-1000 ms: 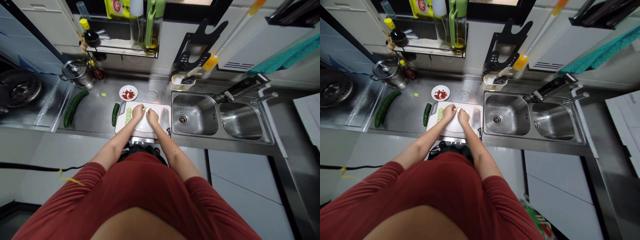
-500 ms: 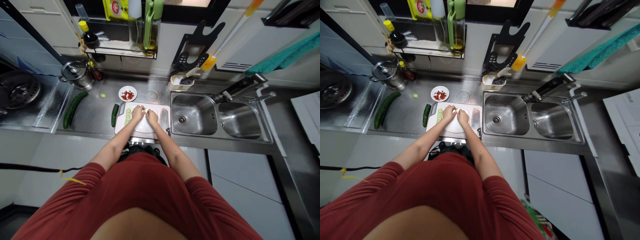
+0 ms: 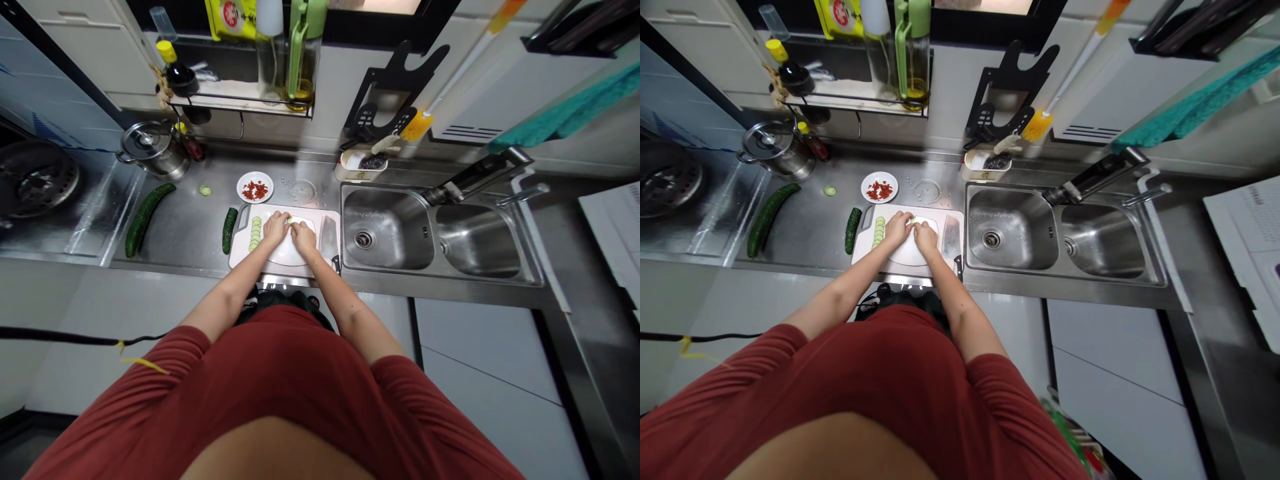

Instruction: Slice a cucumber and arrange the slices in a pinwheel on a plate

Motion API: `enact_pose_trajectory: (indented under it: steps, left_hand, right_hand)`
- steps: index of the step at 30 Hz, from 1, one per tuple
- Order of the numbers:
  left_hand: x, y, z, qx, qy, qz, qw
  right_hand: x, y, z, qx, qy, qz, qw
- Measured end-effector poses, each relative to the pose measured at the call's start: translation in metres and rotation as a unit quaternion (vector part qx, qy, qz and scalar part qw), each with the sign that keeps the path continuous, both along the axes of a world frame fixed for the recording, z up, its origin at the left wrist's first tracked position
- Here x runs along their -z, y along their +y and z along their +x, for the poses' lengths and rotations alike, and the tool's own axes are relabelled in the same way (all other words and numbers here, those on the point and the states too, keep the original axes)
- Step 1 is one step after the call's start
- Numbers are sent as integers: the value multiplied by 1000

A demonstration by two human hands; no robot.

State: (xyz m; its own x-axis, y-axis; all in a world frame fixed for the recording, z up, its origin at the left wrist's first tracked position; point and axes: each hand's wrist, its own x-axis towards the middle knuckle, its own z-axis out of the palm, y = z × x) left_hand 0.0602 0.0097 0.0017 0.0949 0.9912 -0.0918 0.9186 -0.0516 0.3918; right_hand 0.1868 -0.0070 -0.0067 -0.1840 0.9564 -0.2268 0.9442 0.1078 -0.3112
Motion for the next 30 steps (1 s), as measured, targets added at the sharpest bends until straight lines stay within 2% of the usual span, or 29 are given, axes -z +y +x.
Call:
enact_pose_trajectory:
  steps: [11,30]
  left_hand:
    - [-6,-7,0,7,20,-10,1000]
    - [-7,-11,2,0,23,-12,1000]
  right_hand:
    - [2,-3,-1,2,-2,20,1000]
    - [-4,-4,-4,8,-11,3,1000]
